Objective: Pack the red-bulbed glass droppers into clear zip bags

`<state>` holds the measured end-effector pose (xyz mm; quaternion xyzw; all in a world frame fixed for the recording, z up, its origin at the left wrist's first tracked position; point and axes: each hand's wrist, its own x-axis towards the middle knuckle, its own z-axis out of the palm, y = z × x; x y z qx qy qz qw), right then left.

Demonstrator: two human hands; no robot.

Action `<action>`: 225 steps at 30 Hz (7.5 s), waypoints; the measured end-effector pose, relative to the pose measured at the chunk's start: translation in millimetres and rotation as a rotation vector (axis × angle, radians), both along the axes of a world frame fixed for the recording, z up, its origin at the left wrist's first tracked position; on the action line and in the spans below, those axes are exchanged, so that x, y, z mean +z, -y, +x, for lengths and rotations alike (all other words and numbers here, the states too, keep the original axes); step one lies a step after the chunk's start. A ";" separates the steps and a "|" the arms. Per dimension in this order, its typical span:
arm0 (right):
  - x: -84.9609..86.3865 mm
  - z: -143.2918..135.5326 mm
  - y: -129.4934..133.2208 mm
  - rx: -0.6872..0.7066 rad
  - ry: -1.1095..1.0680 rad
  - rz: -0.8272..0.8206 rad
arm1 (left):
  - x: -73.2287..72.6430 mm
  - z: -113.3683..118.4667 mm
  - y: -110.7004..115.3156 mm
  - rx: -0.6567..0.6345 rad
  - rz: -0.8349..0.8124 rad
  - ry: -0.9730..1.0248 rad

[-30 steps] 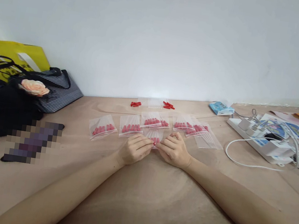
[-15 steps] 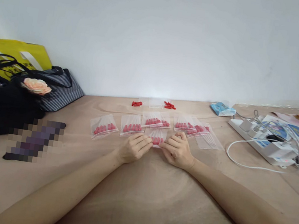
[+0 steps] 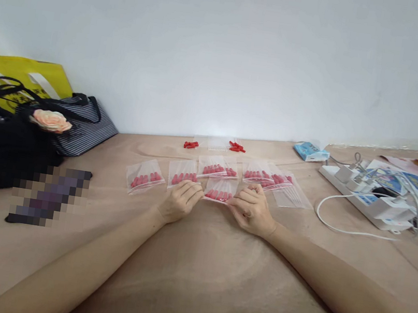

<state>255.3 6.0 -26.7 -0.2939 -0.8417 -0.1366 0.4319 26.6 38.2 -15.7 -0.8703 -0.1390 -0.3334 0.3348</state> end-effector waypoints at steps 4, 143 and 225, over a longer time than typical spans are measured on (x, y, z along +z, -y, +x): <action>0.1 7.1 -1.4 0.012 0.013 -0.016 | 0.6 -2.2 1.8 -0.009 -0.038 -0.008; -4.6 -9.0 -3.9 -0.013 0.189 0.029 | -6.8 18.9 14.6 -0.127 -0.337 0.049; -0.3 -1.3 10.9 0.330 0.180 -0.479 | 6.4 -6.2 25.7 0.099 -1.772 0.927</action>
